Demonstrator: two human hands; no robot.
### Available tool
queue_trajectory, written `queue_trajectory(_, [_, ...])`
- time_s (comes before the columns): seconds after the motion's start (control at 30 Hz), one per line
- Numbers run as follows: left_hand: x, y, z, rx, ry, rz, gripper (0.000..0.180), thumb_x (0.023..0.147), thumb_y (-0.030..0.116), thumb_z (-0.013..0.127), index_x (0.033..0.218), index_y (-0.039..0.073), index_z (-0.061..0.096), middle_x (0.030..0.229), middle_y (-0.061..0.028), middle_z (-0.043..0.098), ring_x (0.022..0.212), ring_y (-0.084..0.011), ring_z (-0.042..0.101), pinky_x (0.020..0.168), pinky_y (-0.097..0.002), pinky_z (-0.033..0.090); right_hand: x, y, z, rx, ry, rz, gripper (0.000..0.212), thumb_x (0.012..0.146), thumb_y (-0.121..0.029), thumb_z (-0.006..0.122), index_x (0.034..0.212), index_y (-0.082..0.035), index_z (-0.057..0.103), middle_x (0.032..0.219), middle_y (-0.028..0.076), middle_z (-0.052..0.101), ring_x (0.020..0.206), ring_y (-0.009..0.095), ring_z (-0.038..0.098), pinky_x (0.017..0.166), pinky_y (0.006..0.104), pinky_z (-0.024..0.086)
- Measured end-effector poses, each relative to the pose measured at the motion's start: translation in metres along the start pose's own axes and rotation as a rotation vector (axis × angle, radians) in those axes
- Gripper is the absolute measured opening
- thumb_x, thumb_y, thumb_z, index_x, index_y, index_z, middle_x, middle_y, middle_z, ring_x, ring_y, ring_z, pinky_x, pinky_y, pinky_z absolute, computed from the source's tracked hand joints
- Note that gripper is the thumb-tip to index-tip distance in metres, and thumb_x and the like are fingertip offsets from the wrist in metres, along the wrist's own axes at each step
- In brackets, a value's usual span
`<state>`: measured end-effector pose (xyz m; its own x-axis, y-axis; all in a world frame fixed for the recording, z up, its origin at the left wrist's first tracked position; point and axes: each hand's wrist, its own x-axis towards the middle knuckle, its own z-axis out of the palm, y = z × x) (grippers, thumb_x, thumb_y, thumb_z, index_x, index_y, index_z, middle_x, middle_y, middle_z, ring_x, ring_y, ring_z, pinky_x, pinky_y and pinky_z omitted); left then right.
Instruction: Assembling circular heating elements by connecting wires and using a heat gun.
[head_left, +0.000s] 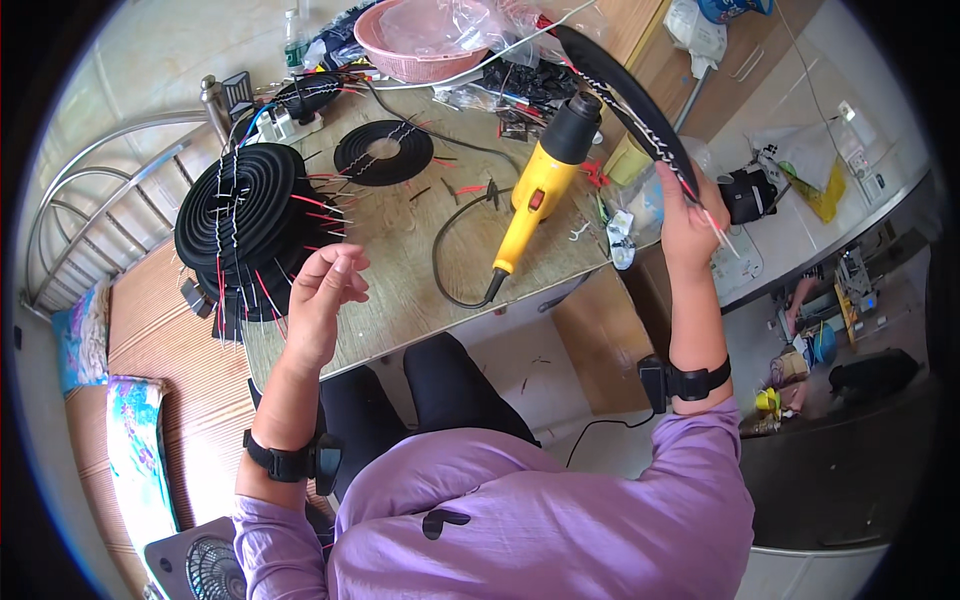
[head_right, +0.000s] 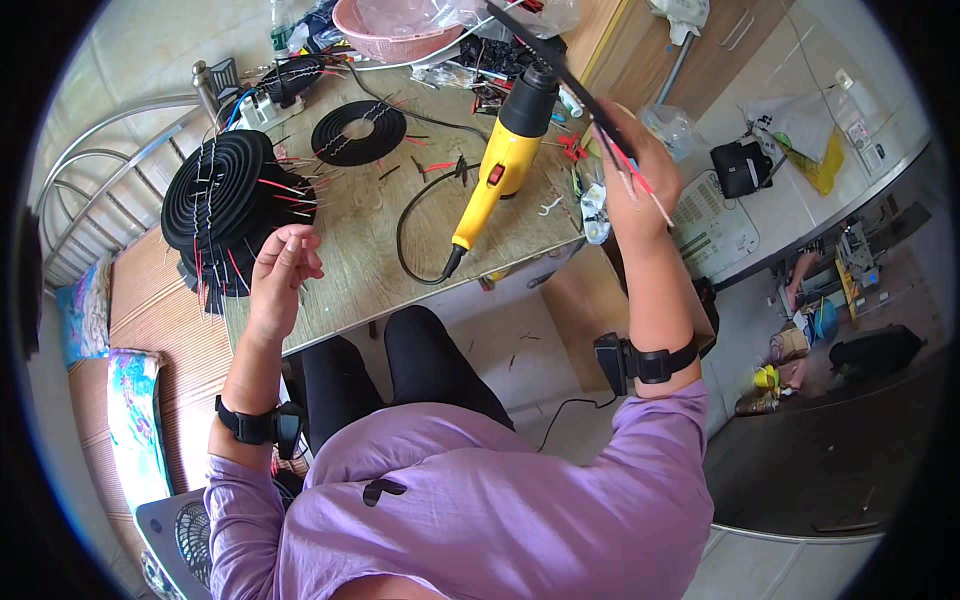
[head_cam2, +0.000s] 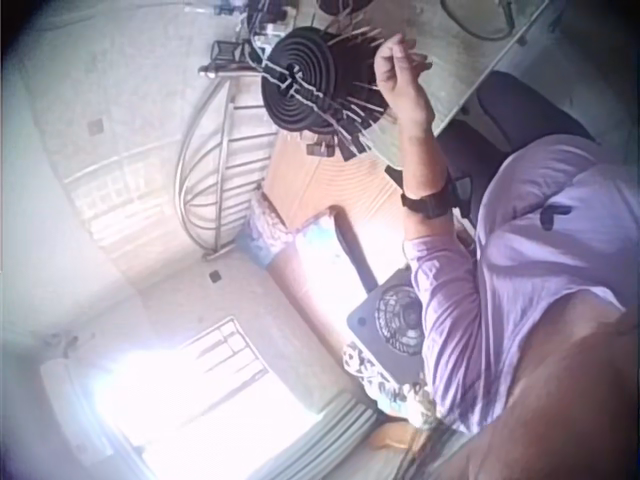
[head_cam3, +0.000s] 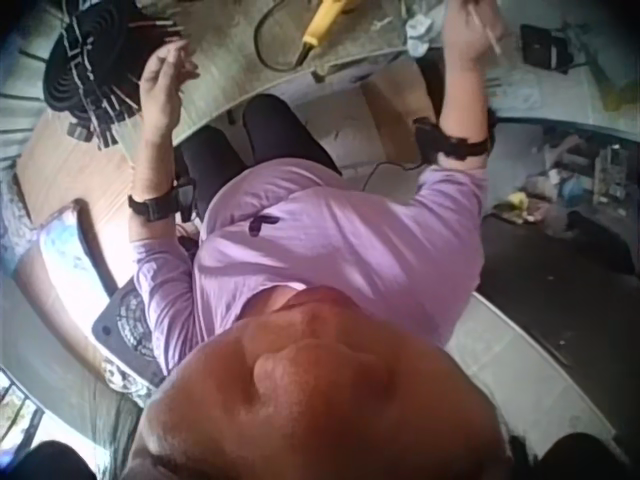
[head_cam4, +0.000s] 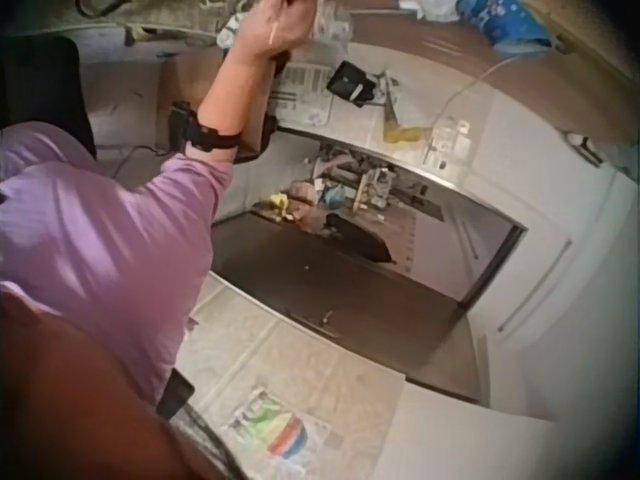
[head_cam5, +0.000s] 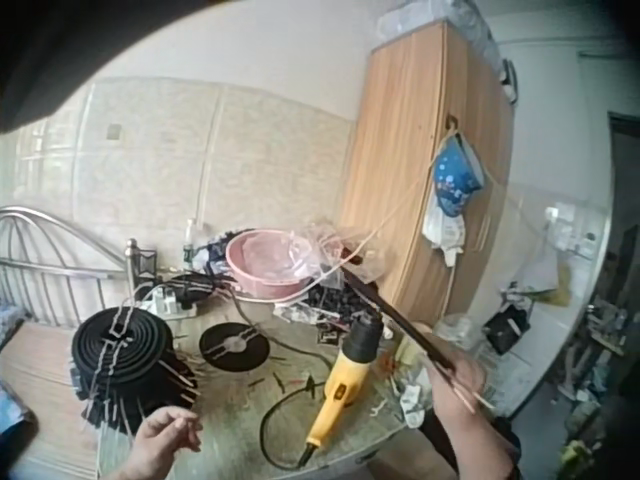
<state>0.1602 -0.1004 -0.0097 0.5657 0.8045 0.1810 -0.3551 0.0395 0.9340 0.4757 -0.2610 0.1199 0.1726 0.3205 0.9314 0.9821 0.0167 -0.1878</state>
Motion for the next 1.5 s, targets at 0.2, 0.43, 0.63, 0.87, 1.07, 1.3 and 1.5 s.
queue_trajectory(0.2, [-0.002,-0.003,-0.004,-0.002,0.031,-0.007,0.020,0.090,0.023,0.050,0.101,0.008,0.058,0.087,-0.0015,0.058,0.068,-0.0052,0.052,0.063,-0.0215,0.045,0.003,0.019,-0.016,-0.036,0.003,-0.001,0.020,0.080,-0.008,0.062,0.098,0.002,0.062,0.087,0.012,0.065,0.076,0.015,0.060,0.072,0.0247,0.045])
queue_trajectory(0.43, [-0.002,-0.010,-0.002,-0.014,0.003,-0.028,0.019,0.090,0.022,0.050,0.099,0.007,0.057,0.087,-0.0011,0.059,0.067,-0.0055,0.052,0.063,-0.0219,0.045,0.000,0.024,-0.028,-0.072,-0.068,-0.058,0.024,0.076,-0.001,0.061,0.100,-0.002,0.063,0.093,0.011,0.065,0.085,0.021,0.063,0.076,0.0270,0.046])
queue_trajectory(0.63, [-0.005,-0.007,0.002,0.006,0.008,-0.025,0.018,0.091,0.021,0.048,0.099,0.008,0.057,0.085,-0.0004,0.057,0.065,-0.0059,0.051,0.061,-0.0213,0.045,-0.001,0.020,-0.037,-0.097,-0.154,-0.086,0.022,0.078,-0.001,0.060,0.100,0.001,0.061,0.093,0.011,0.064,0.086,0.019,0.061,0.078,0.0266,0.045])
queue_trajectory(0.87, [-0.007,-0.011,0.002,0.006,0.001,-0.025,0.017,0.091,0.020,0.048,0.099,0.008,0.057,0.086,-0.0012,0.057,0.065,-0.0061,0.052,0.061,-0.0216,0.045,-0.002,0.023,-0.039,-0.107,-0.149,-0.151,0.024,0.076,0.003,0.060,0.100,-0.001,0.062,0.095,0.010,0.064,0.089,0.021,0.061,0.080,0.0275,0.045])
queue_trajectory(1.07, [-0.009,-0.012,0.004,0.007,-0.004,-0.038,0.017,0.091,0.020,0.048,0.099,0.007,0.056,0.086,-0.0016,0.057,0.066,-0.0064,0.052,0.062,-0.0219,0.045,0.005,0.023,-0.027,-0.136,-0.113,-0.244,0.029,0.072,0.007,0.060,0.099,-0.001,0.062,0.095,0.011,0.064,0.089,0.023,0.061,0.080,0.0294,0.046])
queue_trajectory(1.3, [-0.016,-0.007,-0.001,-0.009,0.021,-0.049,0.019,0.089,0.023,0.052,0.097,0.007,0.059,0.085,-0.0015,0.059,0.067,-0.0068,0.052,0.064,-0.0226,0.045,-0.004,0.004,-0.017,0.072,-0.068,0.009,0.022,0.080,-0.002,0.058,0.102,0.001,0.059,0.098,0.010,0.062,0.089,0.020,0.060,0.082,0.0292,0.045])
queue_trajectory(1.5, [-0.025,-0.002,0.000,-0.036,-0.040,-0.069,0.027,0.089,0.023,0.052,0.110,0.007,0.052,0.097,-0.0038,0.059,0.073,-0.0088,0.054,0.066,-0.0239,0.046,-0.038,-0.048,0.010,1.070,-0.124,0.527,0.028,0.088,-0.006,0.049,0.114,0.004,0.048,0.102,0.011,0.058,0.087,0.019,0.060,0.078,0.0296,0.048])
